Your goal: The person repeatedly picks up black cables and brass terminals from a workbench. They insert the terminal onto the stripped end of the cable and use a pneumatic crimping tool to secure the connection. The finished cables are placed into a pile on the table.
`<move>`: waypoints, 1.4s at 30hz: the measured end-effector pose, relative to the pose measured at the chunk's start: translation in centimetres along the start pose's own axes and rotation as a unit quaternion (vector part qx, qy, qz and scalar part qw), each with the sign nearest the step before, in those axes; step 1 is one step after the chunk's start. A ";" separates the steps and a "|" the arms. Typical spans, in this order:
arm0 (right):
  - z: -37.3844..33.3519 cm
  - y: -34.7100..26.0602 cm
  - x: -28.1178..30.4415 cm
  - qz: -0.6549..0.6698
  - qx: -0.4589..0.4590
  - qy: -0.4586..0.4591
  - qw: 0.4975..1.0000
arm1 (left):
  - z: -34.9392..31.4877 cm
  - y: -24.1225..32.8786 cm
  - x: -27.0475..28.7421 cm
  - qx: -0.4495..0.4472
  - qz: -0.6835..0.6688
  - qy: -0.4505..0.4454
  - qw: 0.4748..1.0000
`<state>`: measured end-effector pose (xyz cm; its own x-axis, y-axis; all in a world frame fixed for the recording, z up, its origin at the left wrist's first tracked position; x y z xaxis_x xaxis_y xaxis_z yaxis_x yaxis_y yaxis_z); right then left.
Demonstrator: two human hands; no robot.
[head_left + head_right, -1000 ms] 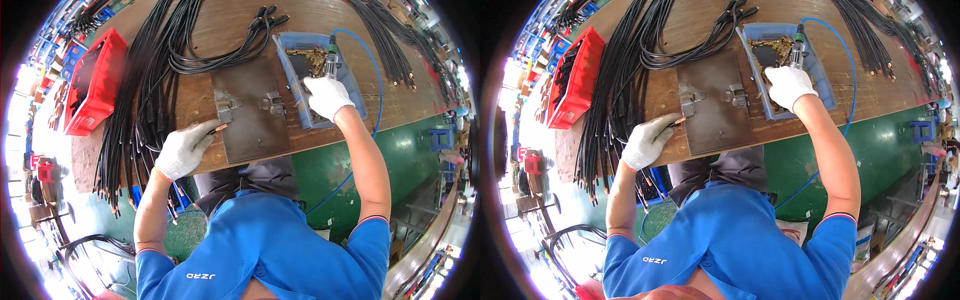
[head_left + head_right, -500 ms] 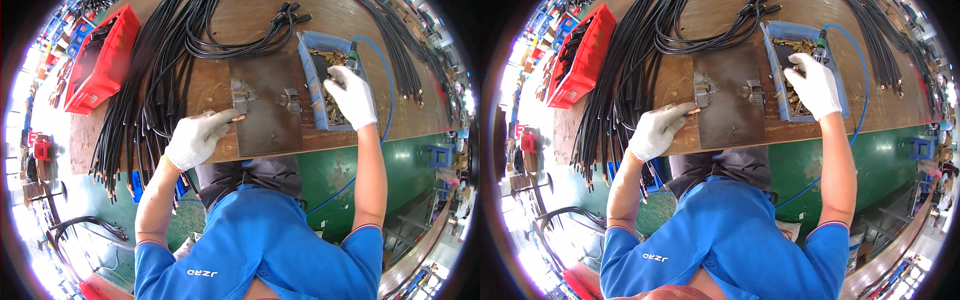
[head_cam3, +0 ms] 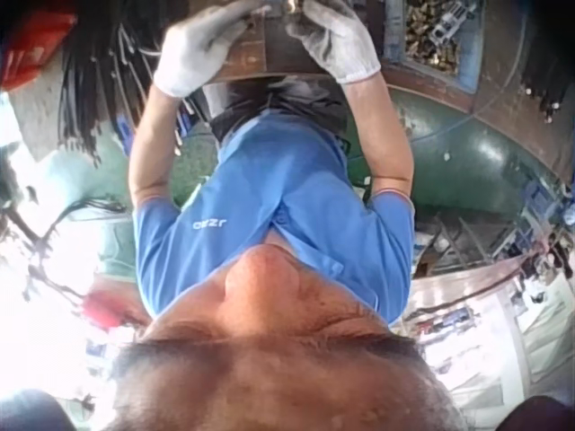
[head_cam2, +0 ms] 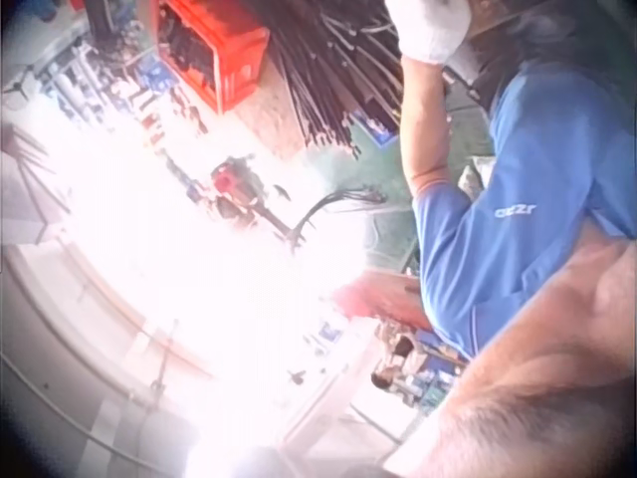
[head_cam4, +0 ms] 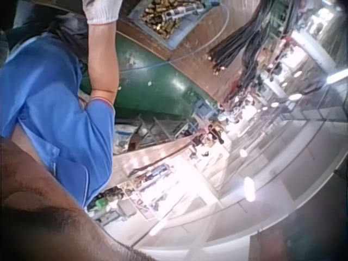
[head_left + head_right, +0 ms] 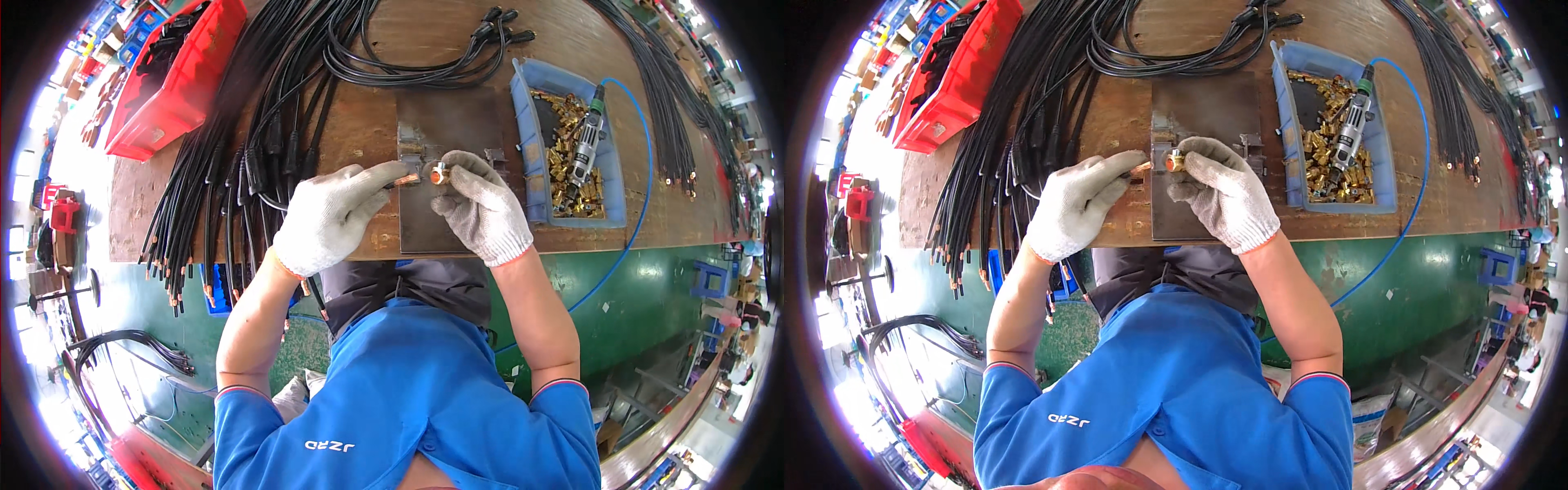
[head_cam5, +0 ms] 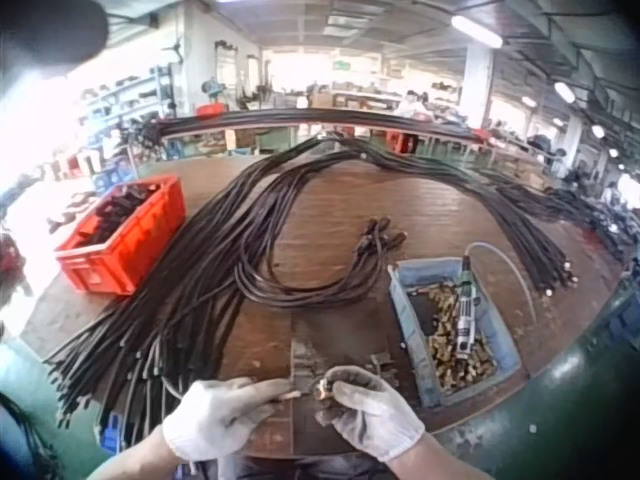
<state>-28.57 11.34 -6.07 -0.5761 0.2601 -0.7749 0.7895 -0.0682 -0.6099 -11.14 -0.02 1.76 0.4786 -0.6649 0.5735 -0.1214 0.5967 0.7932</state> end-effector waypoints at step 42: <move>1.8 -0.6 0.0 -0.491 0.018 0.035 0.870 | 1.1 -3.6 -2.3 -0.024 0.118 0.000 0.993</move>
<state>-29.43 9.62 -6.02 -0.9543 0.2674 0.1337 -0.0838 0.1902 -0.9782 -12.74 -1.11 -2.19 0.4421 -0.5039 0.7420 -0.1889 0.7564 0.6262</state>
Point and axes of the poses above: each hand's wrist, its own z-axis towards the middle knuckle, its own x-axis out of the back of the hand, y = z × x, the point moved 6 cm from there along z, towards the middle knuckle, and after that the axes turned 9 degrees about -z, right-handed, at the moved point
